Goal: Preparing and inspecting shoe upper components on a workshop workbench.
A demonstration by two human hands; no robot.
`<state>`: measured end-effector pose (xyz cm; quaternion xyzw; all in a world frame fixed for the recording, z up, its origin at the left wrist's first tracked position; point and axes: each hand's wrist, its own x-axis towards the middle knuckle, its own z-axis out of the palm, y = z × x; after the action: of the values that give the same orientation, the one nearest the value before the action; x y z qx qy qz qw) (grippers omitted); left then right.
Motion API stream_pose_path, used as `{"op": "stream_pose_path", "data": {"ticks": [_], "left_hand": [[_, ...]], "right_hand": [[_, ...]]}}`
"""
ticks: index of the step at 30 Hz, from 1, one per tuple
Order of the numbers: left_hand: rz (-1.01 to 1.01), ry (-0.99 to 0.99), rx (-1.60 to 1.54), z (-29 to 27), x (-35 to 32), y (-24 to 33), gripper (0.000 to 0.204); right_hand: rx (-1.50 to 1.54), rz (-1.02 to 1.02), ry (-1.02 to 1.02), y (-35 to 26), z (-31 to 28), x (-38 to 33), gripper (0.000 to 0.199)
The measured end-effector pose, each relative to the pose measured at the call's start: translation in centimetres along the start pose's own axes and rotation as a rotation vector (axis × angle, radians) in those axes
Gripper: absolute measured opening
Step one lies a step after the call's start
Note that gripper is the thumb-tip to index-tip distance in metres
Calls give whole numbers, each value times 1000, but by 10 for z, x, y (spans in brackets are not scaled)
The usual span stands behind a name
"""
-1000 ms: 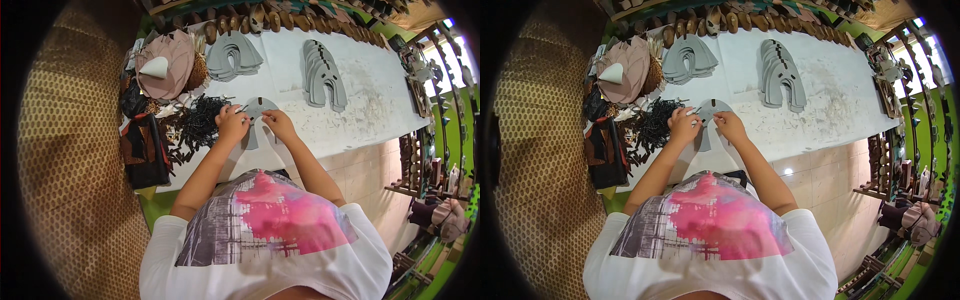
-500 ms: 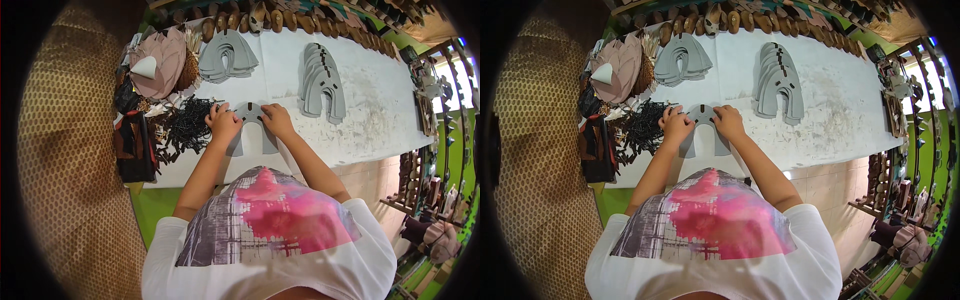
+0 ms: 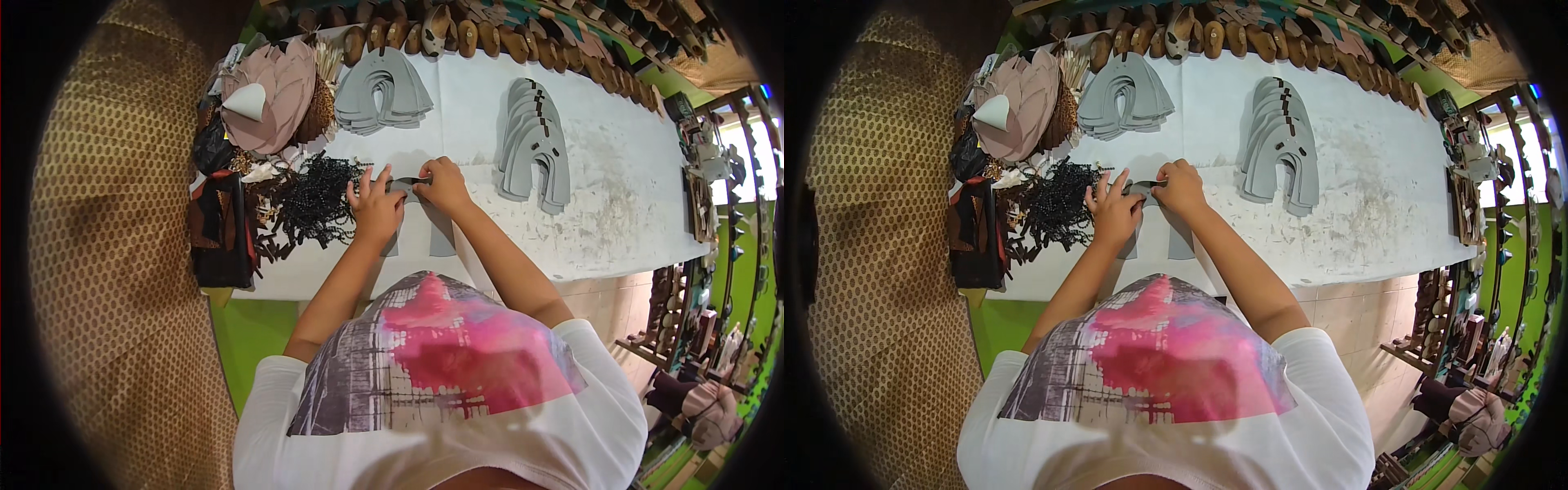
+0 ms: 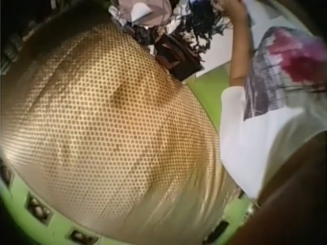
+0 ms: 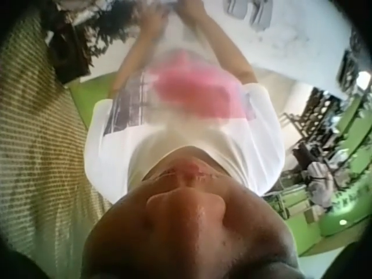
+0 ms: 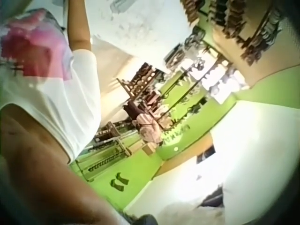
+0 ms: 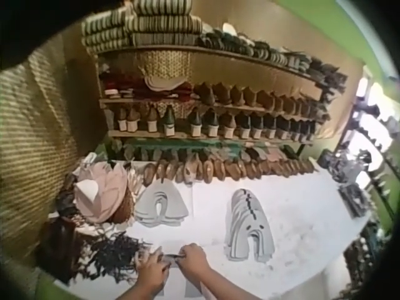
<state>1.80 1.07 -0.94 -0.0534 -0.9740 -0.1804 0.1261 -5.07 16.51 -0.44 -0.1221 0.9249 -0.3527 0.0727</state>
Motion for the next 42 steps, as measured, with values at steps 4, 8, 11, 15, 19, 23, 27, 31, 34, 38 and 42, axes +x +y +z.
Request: {"op": "stream_pose_path", "data": {"ticks": [4,8,11,15,19,23,27,31,34,38,42], "left_hand": [[25,84,17,4,-11,-7,9],[95,75,54,-1,-8,-4,10],[136,59,68,-3,-12,-4,12],[146,17,145,-3,-22,-2,21],[133,2,184,0,-28,3,28],[162,69,234,7,-31,9,34],[158,34,217,6,-31,12,37],[76,-15,109,3,-32,11,37],[36,-101,88,2,-41,2,35],[12,-132,25,-2,-39,8,37],[28,-198,40,3,-44,7,44]], "right_hand": [[62,58,-114,-10,-1,4,29],[91,20,-158,-1,7,8,32],[-226,-4,-308,-4,7,10,33],[-319,-25,-287,-14,6,6,30],[-289,96,-371,-22,7,5,30],[-200,120,-394,-12,11,10,31],[-180,191,-528,-6,9,18,34],[-177,93,-467,-5,8,11,34],[16,132,-494,-28,-6,10,37],[369,382,-502,-14,-3,19,42],[259,169,-546,-4,4,22,33]]}}
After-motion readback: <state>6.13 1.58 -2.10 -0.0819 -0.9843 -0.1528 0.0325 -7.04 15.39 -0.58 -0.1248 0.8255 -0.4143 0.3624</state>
